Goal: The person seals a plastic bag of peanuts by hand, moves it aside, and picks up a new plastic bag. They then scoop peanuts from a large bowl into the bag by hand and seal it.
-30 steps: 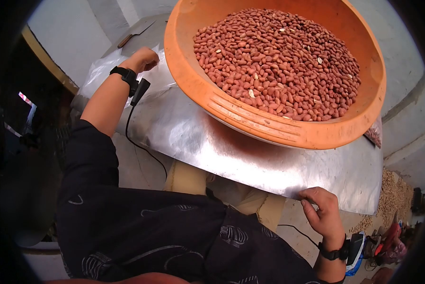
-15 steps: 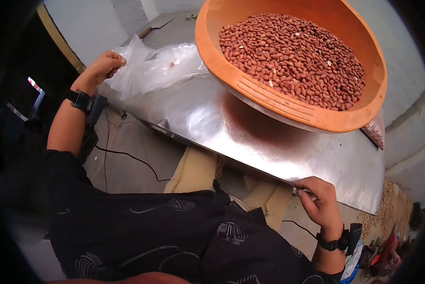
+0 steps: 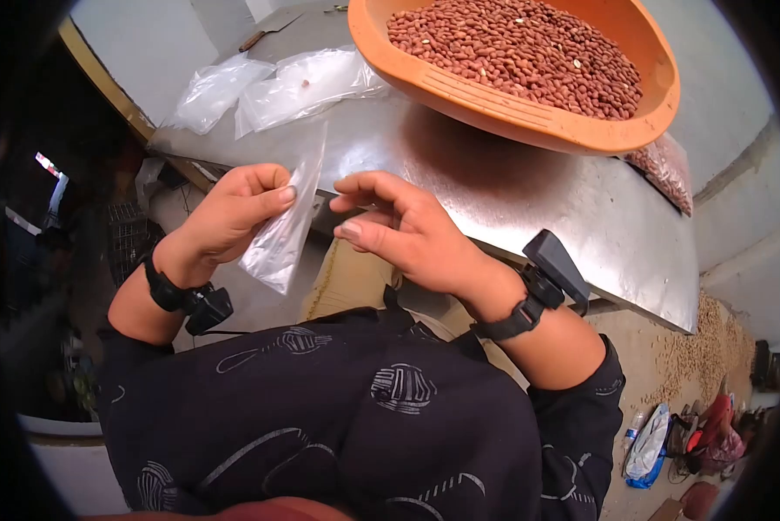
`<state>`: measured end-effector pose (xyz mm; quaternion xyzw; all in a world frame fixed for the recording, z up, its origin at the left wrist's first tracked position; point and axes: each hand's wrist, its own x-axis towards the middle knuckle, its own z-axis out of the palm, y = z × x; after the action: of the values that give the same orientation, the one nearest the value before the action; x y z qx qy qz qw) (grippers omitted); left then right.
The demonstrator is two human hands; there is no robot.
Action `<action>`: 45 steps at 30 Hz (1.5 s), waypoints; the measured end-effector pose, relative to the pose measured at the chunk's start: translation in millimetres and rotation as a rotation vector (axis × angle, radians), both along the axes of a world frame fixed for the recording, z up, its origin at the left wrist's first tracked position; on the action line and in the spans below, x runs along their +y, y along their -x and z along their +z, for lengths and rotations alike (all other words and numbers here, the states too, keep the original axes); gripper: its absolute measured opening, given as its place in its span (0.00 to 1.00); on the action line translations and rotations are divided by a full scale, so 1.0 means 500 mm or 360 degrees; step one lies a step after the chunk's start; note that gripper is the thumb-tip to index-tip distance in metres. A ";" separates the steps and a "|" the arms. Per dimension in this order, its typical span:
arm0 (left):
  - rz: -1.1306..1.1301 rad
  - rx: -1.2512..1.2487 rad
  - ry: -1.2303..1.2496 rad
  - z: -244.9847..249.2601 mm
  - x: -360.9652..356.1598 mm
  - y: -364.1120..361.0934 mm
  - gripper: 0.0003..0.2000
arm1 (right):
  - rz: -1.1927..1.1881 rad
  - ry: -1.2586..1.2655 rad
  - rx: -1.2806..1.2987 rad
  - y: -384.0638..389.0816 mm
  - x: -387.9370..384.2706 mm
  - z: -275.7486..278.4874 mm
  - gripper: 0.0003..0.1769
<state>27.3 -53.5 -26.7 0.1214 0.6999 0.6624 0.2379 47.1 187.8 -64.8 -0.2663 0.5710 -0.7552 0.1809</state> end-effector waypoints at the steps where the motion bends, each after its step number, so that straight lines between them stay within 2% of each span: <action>1: 0.0045 -0.0025 -0.0164 -0.023 0.036 -0.002 0.10 | -0.0021 0.0066 -0.0081 0.001 -0.009 0.002 0.23; 6: 0.0072 -0.0186 -0.0619 -0.105 0.137 0.015 0.08 | -0.0493 -0.0097 -0.0148 0.004 0.019 -0.027 0.29; 9: -0.0049 -0.0223 -0.0743 -0.125 0.176 0.030 0.07 | -0.0563 -0.0267 0.0018 0.001 0.046 -0.030 0.28; 10: -0.0071 -0.0225 -0.0787 -0.128 0.188 0.036 0.07 | -0.0624 -0.0446 0.0067 -0.006 0.054 -0.014 0.27; 14: -0.0125 -0.0316 -0.0913 -0.143 0.234 0.047 0.11 | -0.0688 -0.0424 0.0007 -0.009 0.086 -0.014 0.22; 22: -0.0186 -0.0422 -0.0939 -0.173 0.272 0.047 0.12 | -0.0728 -0.0266 -0.0222 -0.020 0.125 -0.023 0.11; 25: -0.0172 -0.0402 -0.0890 -0.175 0.280 0.041 0.10 | -0.0789 -0.0526 -0.0071 -0.021 0.129 -0.026 0.10; 31: -0.0229 -0.0304 -0.0782 -0.181 0.282 0.048 0.08 | -0.0899 -0.0667 -0.0015 -0.012 0.145 -0.034 0.09; 34: -0.0218 -0.0295 -0.0791 -0.178 0.282 0.047 0.06 | -0.0876 -0.0634 -0.0088 -0.007 0.152 -0.031 0.08; 40: -0.0198 -0.0210 -0.0876 -0.167 0.269 0.052 0.05 | -0.0896 -0.0782 0.0082 0.004 0.157 -0.028 0.04; 43: -0.0129 -0.0160 -0.0951 -0.166 0.238 0.053 0.06 | -0.1115 -0.0746 0.0097 0.005 0.163 -0.022 0.04; 45: -0.0080 -0.0139 -0.0910 -0.153 0.225 0.048 0.08 | -0.1111 -0.0739 0.0141 -0.001 0.154 -0.014 0.04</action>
<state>3.4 59.1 -103.3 0.1723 0.4706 0.8314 0.2402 47.6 264.8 -71.6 -0.0411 0.7892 -0.6103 -0.0553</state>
